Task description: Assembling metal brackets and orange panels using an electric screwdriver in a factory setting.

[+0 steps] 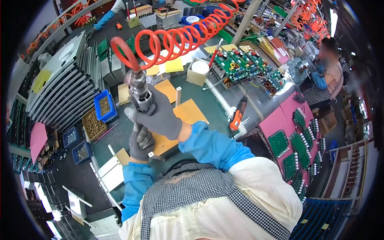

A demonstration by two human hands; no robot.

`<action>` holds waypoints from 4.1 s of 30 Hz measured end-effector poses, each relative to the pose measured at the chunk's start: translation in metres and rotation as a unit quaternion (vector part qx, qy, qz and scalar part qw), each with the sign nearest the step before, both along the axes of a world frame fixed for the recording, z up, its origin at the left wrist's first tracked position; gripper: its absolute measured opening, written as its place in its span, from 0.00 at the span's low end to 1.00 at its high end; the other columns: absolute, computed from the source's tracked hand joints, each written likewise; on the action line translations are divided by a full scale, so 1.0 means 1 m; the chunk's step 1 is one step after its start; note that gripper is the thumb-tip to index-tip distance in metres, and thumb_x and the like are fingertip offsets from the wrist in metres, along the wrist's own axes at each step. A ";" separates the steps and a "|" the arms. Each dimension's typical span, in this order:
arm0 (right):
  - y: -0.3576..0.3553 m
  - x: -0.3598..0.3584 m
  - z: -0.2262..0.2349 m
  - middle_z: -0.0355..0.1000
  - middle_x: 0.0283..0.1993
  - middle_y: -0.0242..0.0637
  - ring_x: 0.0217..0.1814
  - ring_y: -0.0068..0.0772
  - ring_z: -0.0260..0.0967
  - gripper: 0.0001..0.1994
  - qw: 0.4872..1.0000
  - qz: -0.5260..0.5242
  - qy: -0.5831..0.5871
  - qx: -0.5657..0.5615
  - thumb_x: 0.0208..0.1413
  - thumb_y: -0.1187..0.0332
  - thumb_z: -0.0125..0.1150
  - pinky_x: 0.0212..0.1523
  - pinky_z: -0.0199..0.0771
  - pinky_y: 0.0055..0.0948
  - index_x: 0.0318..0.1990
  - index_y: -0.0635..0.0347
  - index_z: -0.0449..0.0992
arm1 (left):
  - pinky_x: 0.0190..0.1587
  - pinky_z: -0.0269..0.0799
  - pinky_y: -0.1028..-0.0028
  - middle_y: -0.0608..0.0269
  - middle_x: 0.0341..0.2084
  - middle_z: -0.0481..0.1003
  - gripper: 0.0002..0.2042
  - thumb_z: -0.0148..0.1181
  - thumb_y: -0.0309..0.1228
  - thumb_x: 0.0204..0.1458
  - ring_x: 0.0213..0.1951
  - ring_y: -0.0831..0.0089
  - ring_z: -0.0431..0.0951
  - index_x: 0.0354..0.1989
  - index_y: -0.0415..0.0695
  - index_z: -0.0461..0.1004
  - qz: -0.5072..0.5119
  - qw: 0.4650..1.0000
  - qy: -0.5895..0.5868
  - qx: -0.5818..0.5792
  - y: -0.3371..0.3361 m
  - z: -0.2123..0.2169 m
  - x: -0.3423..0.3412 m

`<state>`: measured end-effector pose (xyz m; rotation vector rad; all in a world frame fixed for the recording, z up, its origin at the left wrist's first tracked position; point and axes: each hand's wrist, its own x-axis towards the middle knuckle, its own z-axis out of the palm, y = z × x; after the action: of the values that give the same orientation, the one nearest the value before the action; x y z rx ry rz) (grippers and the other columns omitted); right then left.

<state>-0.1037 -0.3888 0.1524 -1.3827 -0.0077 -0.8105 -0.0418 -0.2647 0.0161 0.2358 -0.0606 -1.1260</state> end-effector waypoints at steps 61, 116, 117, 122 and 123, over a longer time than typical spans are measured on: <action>-0.221 -0.155 -0.153 0.77 0.45 0.50 0.48 0.53 0.75 0.27 0.755 -0.156 0.565 -0.296 0.56 0.47 0.59 0.49 0.74 0.44 0.55 0.57 0.73 | 0.11 0.45 0.89 0.75 0.19 0.53 0.22 0.46 0.38 0.68 0.14 0.89 0.46 0.68 0.44 0.60 -0.034 0.996 -0.066 0.056 0.000 0.006 0.000; -0.535 0.113 -0.165 0.76 0.41 0.56 0.46 0.58 0.75 0.09 0.781 -0.272 0.313 -0.466 0.54 0.72 0.56 0.46 0.73 0.43 0.41 0.56 0.78 | 0.16 0.46 0.82 0.75 0.17 0.55 0.21 0.51 0.41 0.65 0.16 0.85 0.52 0.63 0.45 0.66 -0.049 0.994 -0.069 0.072 0.009 0.013 -0.008; -0.530 0.111 -0.155 0.76 0.41 0.54 0.46 0.57 0.75 0.09 0.790 -0.273 0.308 -0.454 0.53 0.71 0.56 0.46 0.74 0.43 0.42 0.55 0.78 | 0.16 0.47 0.82 0.75 0.17 0.55 0.21 0.51 0.42 0.65 0.16 0.84 0.52 0.63 0.46 0.66 -0.042 0.991 -0.088 0.091 0.008 0.014 -0.009; -0.477 0.087 -0.101 0.77 0.47 0.45 0.51 0.51 0.74 0.14 0.729 -0.315 0.418 -0.441 0.52 0.67 0.57 0.53 0.72 0.42 0.47 0.49 0.79 | 0.18 0.50 0.80 0.75 0.18 0.57 0.22 0.53 0.43 0.64 0.17 0.83 0.55 0.62 0.46 0.66 0.002 0.977 -0.167 0.131 0.002 0.018 -0.014; -0.457 0.084 -0.095 0.77 0.46 0.45 0.50 0.50 0.74 0.15 0.750 -0.302 0.385 -0.444 0.52 0.68 0.57 0.52 0.73 0.42 0.48 0.52 0.79 | 0.19 0.53 0.79 0.74 0.19 0.60 0.24 0.56 0.43 0.61 0.19 0.81 0.58 0.63 0.46 0.66 0.005 0.972 -0.161 0.171 0.002 0.018 -0.015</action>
<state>-0.0197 -0.8463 0.0569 -2.6454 0.8428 -0.7004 -0.0571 -0.2629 0.0342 0.7262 -0.1529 -1.0747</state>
